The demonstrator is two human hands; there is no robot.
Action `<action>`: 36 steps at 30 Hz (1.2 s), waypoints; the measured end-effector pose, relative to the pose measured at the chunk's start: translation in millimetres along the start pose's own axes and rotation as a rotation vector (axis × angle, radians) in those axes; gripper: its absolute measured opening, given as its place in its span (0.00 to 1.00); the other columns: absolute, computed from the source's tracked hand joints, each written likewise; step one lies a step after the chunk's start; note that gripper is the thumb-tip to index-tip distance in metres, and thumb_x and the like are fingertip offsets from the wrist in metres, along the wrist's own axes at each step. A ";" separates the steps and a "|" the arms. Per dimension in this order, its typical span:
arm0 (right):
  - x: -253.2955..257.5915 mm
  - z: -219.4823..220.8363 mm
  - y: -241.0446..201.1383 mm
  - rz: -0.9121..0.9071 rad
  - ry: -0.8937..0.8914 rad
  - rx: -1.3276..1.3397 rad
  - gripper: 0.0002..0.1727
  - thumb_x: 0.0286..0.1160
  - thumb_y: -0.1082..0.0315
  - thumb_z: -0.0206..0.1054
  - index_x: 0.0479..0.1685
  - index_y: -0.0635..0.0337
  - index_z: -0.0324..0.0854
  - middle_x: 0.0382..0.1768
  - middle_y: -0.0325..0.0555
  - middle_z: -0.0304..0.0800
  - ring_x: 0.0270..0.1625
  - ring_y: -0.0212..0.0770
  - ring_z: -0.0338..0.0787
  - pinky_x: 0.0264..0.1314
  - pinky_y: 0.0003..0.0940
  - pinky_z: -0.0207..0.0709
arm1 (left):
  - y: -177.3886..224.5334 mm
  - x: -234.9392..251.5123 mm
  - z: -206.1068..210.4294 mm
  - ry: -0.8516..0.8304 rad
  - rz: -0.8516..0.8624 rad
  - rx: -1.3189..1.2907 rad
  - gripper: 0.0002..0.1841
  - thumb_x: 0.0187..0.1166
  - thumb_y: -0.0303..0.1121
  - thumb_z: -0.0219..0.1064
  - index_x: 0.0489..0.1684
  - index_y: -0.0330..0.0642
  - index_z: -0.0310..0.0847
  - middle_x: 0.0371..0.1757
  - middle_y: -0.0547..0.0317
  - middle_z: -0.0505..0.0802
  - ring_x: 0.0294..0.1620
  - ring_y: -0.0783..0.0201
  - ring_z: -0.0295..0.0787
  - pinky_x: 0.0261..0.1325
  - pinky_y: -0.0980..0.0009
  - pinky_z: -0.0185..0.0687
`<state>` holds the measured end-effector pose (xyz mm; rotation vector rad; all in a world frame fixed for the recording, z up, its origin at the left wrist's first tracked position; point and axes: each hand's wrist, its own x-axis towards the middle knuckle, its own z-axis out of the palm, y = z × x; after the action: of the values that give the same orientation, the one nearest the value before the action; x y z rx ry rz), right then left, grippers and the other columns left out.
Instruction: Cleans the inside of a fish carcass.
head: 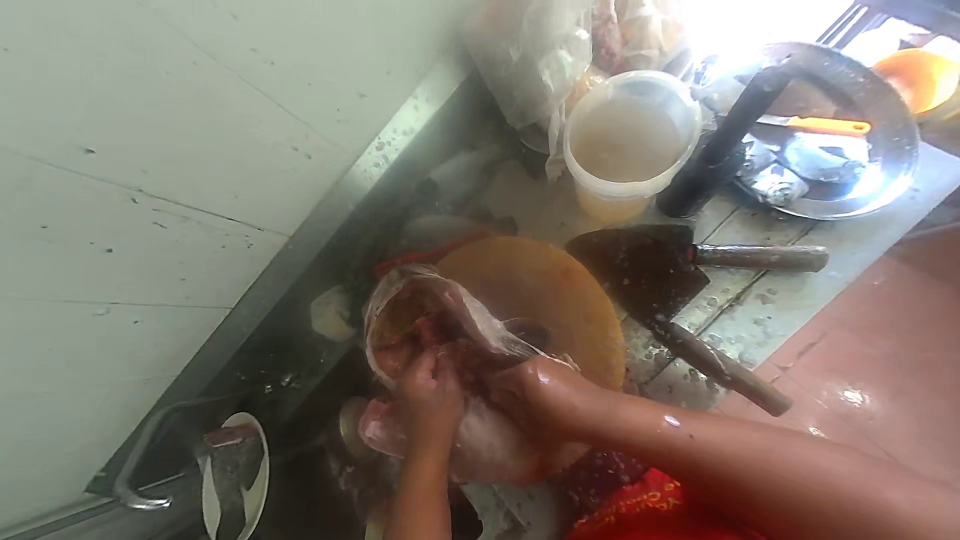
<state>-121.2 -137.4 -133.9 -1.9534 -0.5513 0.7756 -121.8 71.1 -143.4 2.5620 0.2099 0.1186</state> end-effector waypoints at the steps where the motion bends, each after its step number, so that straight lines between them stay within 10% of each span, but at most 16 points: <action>1: -6.4 -0.5 1.9 -0.004 0.000 0.017 0.16 0.91 0.57 0.55 0.52 0.54 0.87 0.41 0.46 0.91 0.48 0.45 0.92 0.54 0.52 0.86 | -1.2 -0.6 1.1 0.009 0.007 0.000 0.13 0.85 0.34 0.62 0.29 0.40 0.87 0.24 0.61 0.87 0.27 0.68 0.85 0.36 0.63 0.84; 16: 18.4 2.5 -14.2 0.097 -0.043 -0.002 0.16 0.90 0.56 0.56 0.46 0.56 0.86 0.40 0.50 0.90 0.48 0.52 0.92 0.50 0.60 0.85 | -4.0 -3.7 3.5 0.036 0.072 0.055 0.15 0.85 0.38 0.60 0.30 0.41 0.88 0.25 0.60 0.87 0.29 0.68 0.86 0.37 0.62 0.84; 22: -9.2 0.4 -43.4 0.249 -0.115 -0.016 0.15 0.80 0.66 0.65 0.61 0.60 0.81 0.49 0.59 0.90 0.56 0.62 0.91 0.56 0.67 0.84 | -9.9 -3.4 3.5 0.060 0.102 0.034 0.15 0.84 0.38 0.61 0.30 0.40 0.88 0.25 0.61 0.88 0.29 0.69 0.86 0.36 0.65 0.85; 26: 15.7 7.4 -54.1 0.293 -0.094 -0.095 0.11 0.85 0.62 0.60 0.50 0.59 0.84 0.45 0.57 0.91 0.52 0.61 0.92 0.49 0.66 0.85 | -11.0 -3.3 2.9 0.038 0.105 0.059 0.15 0.84 0.38 0.60 0.27 0.41 0.85 0.23 0.61 0.86 0.27 0.67 0.84 0.35 0.62 0.82; 31: -5.7 8.4 -64.6 0.302 -0.121 -0.152 0.16 0.84 0.66 0.59 0.65 0.60 0.78 0.49 0.59 0.90 0.55 0.63 0.92 0.52 0.66 0.85 | -10.9 -2.8 0.6 0.038 0.074 -0.019 0.14 0.84 0.37 0.61 0.30 0.41 0.88 0.24 0.62 0.88 0.28 0.70 0.86 0.35 0.66 0.85; 36: 17.0 11.9 -72.3 0.334 -0.110 -0.133 0.10 0.82 0.66 0.62 0.52 0.62 0.82 0.47 0.59 0.90 0.53 0.63 0.92 0.48 0.67 0.85 | -6.9 -0.2 -1.6 0.024 0.112 0.012 0.15 0.84 0.38 0.61 0.28 0.42 0.86 0.23 0.63 0.85 0.27 0.70 0.82 0.33 0.67 0.80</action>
<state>-122.3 -85.6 -79.4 -2.1663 -0.3509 1.0832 -123.0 77.6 -145.8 2.5856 0.0759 0.1913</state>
